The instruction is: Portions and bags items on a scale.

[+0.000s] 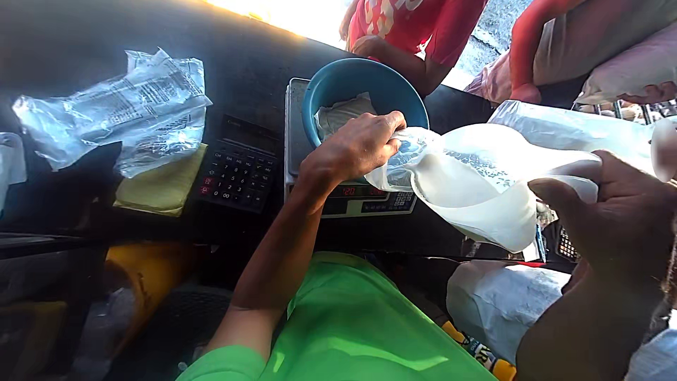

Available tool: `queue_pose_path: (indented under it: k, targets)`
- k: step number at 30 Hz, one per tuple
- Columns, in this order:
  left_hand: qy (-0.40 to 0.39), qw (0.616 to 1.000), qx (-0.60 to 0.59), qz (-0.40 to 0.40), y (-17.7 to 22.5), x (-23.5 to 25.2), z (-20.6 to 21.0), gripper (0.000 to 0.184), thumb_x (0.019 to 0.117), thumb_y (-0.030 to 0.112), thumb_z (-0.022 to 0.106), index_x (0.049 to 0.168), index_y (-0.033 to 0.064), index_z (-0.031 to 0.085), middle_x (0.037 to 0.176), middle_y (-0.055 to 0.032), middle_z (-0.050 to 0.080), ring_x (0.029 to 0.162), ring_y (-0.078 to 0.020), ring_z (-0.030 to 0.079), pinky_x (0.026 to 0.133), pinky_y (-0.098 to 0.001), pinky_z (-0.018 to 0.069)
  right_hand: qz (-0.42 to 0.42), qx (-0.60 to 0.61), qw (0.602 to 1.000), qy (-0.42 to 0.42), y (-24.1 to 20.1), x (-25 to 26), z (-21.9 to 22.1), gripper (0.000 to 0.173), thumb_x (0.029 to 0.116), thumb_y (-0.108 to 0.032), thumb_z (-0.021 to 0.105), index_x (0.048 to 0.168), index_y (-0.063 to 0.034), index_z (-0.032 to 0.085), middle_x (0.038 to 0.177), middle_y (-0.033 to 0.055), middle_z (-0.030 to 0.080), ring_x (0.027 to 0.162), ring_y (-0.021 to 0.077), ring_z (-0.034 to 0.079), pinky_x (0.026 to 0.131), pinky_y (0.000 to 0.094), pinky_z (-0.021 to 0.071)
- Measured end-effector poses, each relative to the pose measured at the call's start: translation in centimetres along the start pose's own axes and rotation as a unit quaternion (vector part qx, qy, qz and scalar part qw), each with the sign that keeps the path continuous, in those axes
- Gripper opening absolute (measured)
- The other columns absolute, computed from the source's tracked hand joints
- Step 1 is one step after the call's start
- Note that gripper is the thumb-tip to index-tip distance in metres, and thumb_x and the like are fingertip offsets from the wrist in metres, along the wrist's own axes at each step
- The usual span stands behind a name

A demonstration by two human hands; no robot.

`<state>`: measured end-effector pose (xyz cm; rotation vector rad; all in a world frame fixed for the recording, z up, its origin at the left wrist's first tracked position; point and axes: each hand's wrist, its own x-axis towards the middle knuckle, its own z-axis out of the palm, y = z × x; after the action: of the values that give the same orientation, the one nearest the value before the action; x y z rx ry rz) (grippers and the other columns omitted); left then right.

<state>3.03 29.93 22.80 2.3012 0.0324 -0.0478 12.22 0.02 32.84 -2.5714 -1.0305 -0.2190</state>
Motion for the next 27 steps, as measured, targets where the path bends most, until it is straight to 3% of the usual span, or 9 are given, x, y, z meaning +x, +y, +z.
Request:
queue_pose_path:
  k: [4,7,13,15,17,19,21,24,27]
  targets:
    - [0.001,1.0,0.0,0.003,-0.1,0.0,0.0,0.021,0.1053,0.022,0.054,0.123,0.0146,0.062,0.09,-0.0039,0.065,0.078,-0.018,0.063,0.069,-0.0404,0.0522,0.002,0.03,1.0,0.006,0.7,-0.1,0.2,0.056,0.0886,-0.06,0.066,0.086,-0.0047,0.059,0.071,-0.0051,0.053,0.06,-0.0051,0.046,0.056,0.017,0.0398]
    - [0.002,1.0,-0.006,-0.001,-0.1,0.0,0.0,0.022,0.1053,0.023,0.054,0.124,0.0145,0.062,0.092,-0.0042,0.066,0.08,-0.0183,0.064,0.071,-0.0412,0.0528,0.022,0.133,0.991,0.021,1.8,-0.9,0.8,0.041,0.0898,-0.056,0.069,0.093,-0.0153,0.064,0.074,-0.0163,0.059,0.062,-0.0107,0.055,0.057,0.0125,0.0485]
    - [0.028,0.999,-0.03,0.013,-0.5,0.3,-0.3,0.03,0.1074,0.038,0.052,0.116,0.0119,0.065,0.094,-0.0033,0.065,0.082,-0.0148,0.063,0.075,-0.0375,0.053,0.035,0.35,0.922,0.162,4.5,-3.4,4.3,0.022,0.0896,-0.053,0.072,0.095,-0.0321,0.065,0.066,-0.0219,0.061,0.051,-0.0033,0.056,0.047,0.018,0.0497]
    - [0.03,0.999,-0.037,0.014,-0.8,0.4,-0.4,0.035,0.1082,0.041,0.048,0.115,0.0117,0.066,0.098,-0.0037,0.065,0.087,-0.0153,0.063,0.079,-0.0389,0.0526,0.05,0.413,0.875,0.245,5.2,-4.2,5.5,0.026,0.0879,-0.054,0.075,0.093,-0.0306,0.064,0.064,-0.0194,0.061,0.049,-0.0021,0.055,0.045,0.0179,0.0485]
    - [0.032,0.999,-0.034,0.013,-1.0,0.6,-0.4,0.039,0.1088,0.044,0.044,0.112,0.0129,0.068,0.097,-0.0027,0.064,0.089,-0.0145,0.063,0.08,-0.0389,0.0513,0.087,0.453,0.82,0.338,5.0,-4.7,6.0,0.033,0.0891,-0.05,0.076,0.098,-0.0223,0.061,0.073,-0.0134,0.065,0.061,0.0014,0.063,0.057,0.0216,0.0554]
    - [0.029,0.999,-0.028,0.004,-1.0,0.7,-0.4,0.042,0.109,0.047,0.041,0.111,0.0139,0.068,0.098,-0.0024,0.064,0.09,-0.0149,0.063,0.08,-0.0408,0.0511,0.128,0.47,0.775,0.403,4.0,-5.0,6.0,0.031,0.1006,-0.036,0.063,0.113,-0.0107,0.051,0.091,-0.0043,0.065,0.08,0.0075,0.068,0.073,0.0285,0.0597]
    - [0.025,0.999,-0.028,-0.011,-0.9,0.6,-0.4,0.044,0.1087,0.049,0.041,0.115,0.0142,0.067,0.099,-0.0028,0.066,0.092,-0.0153,0.064,0.081,-0.0422,0.0515,0.151,0.466,0.749,0.447,4.1,-5.2,6.2,0.022,0.1062,-0.025,0.051,0.118,-0.0072,0.045,0.094,-0.0014,0.062,0.082,0.0088,0.067,0.074,0.0294,0.0594]
    - [0.041,0.998,-0.035,-0.027,-0.8,0.5,-0.2,0.051,0.1073,0.053,0.042,0.135,0.0135,0.059,0.107,-0.005,0.068,0.097,-0.0161,0.067,0.088,-0.0437,0.0545,0.129,0.441,0.756,0.465,5.2,-5.6,7.3,0.015,0.1046,-0.025,0.054,0.101,-0.0112,0.051,0.066,-0.0076,0.057,0.053,0.0046,0.058,0.053,0.022,0.0533]
    - [0.078,0.996,-0.043,-0.017,-0.9,-0.1,-0.1,0.06,0.1059,0.053,0.044,0.152,0.0138,0.045,0.124,-0.0073,0.066,0.107,-0.0169,0.068,0.094,-0.0433,0.0562,0.104,0.41,0.799,0.428,6.3,-6.4,8.7,0.023,0.1048,-0.031,0.055,0.09,-0.0133,0.054,0.058,-0.0101,0.055,0.047,0.0047,0.054,0.048,0.0225,0.0508]
